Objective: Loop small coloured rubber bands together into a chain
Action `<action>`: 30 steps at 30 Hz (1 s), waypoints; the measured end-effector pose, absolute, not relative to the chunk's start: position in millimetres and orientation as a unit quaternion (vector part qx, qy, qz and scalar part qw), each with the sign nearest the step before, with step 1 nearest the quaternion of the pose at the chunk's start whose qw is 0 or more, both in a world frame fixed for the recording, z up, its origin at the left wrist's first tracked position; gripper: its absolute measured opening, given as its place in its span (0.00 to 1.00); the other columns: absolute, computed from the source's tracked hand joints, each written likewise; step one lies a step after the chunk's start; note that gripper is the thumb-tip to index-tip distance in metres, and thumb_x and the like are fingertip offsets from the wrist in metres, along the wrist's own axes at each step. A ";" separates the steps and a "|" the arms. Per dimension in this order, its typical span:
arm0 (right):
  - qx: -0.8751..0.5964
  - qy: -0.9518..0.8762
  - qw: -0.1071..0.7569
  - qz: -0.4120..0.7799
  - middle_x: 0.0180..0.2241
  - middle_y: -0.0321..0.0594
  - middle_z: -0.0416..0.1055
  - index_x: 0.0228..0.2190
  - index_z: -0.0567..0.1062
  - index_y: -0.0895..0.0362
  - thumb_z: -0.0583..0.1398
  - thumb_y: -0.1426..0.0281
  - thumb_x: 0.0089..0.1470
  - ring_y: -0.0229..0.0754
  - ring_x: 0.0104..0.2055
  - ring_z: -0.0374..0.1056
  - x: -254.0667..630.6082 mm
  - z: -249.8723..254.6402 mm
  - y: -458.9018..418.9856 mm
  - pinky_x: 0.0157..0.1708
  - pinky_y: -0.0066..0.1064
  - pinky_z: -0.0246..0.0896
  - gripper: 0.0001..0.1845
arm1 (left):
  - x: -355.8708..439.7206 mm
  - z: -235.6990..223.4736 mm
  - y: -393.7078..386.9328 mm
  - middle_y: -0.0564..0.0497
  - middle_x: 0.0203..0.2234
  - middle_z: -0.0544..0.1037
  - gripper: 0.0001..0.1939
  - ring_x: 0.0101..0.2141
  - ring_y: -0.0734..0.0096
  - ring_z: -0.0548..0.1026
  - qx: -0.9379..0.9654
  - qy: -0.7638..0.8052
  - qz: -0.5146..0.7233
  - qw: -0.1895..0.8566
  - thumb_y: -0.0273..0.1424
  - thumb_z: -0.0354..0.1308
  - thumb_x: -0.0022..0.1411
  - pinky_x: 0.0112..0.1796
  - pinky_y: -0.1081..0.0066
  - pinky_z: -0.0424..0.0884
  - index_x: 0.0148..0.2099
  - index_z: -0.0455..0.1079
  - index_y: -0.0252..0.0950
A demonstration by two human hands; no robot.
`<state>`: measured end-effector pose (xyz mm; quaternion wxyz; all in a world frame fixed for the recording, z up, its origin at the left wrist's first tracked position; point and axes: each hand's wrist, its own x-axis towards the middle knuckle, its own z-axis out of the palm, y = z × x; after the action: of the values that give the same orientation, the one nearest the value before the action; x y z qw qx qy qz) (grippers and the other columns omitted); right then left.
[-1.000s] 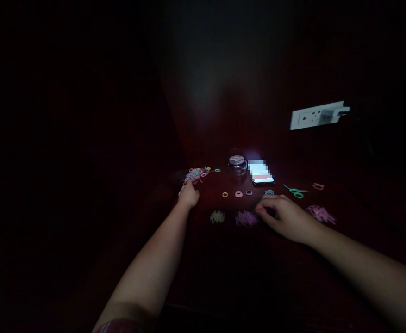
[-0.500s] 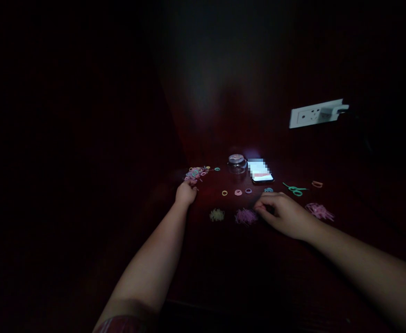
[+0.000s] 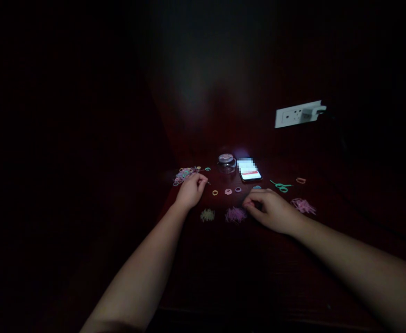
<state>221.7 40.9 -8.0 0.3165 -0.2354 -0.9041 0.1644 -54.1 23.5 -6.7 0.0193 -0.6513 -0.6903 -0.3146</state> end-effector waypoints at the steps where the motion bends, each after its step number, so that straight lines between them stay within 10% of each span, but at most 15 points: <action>1: -0.241 -0.900 0.326 0.163 0.26 0.36 0.71 0.27 0.75 0.56 0.58 0.72 0.55 0.39 0.30 0.66 221.5 -7.6 40.5 0.34 0.32 0.57 0.07 | -39.7 -2.4 20.2 0.49 0.40 0.78 0.08 0.44 0.65 0.74 -0.709 -0.625 -0.323 0.040 0.32 0.52 0.67 0.50 0.67 0.68 0.41 0.72 0.38; 7: -0.257 -0.877 0.381 0.143 0.26 0.34 0.70 0.31 0.74 0.55 0.62 0.68 0.54 0.38 0.30 0.66 219.6 -4.1 37.1 0.36 0.32 0.56 0.03 | 16.8 8.9 0.3 0.49 0.37 0.77 0.07 0.40 0.67 0.74 -0.845 -0.410 -0.339 0.049 0.32 0.53 0.67 0.45 0.64 0.69 0.41 0.72 0.38; 30: -0.234 -0.882 0.388 0.128 0.25 0.33 0.69 0.28 0.73 0.56 0.60 0.74 0.54 0.37 0.30 0.65 220.6 -1.3 36.0 0.37 0.31 0.54 0.04 | 18.7 14.0 -8.4 0.48 0.39 0.77 0.07 0.41 0.66 0.74 -0.852 -0.375 -0.363 0.045 0.32 0.57 0.64 0.45 0.62 0.70 0.44 0.72 0.38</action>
<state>220.6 36.0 -1.3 0.3875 -0.2345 -0.8824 0.1275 18.7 -8.4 14.0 0.0446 -0.8519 -0.3753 -0.3627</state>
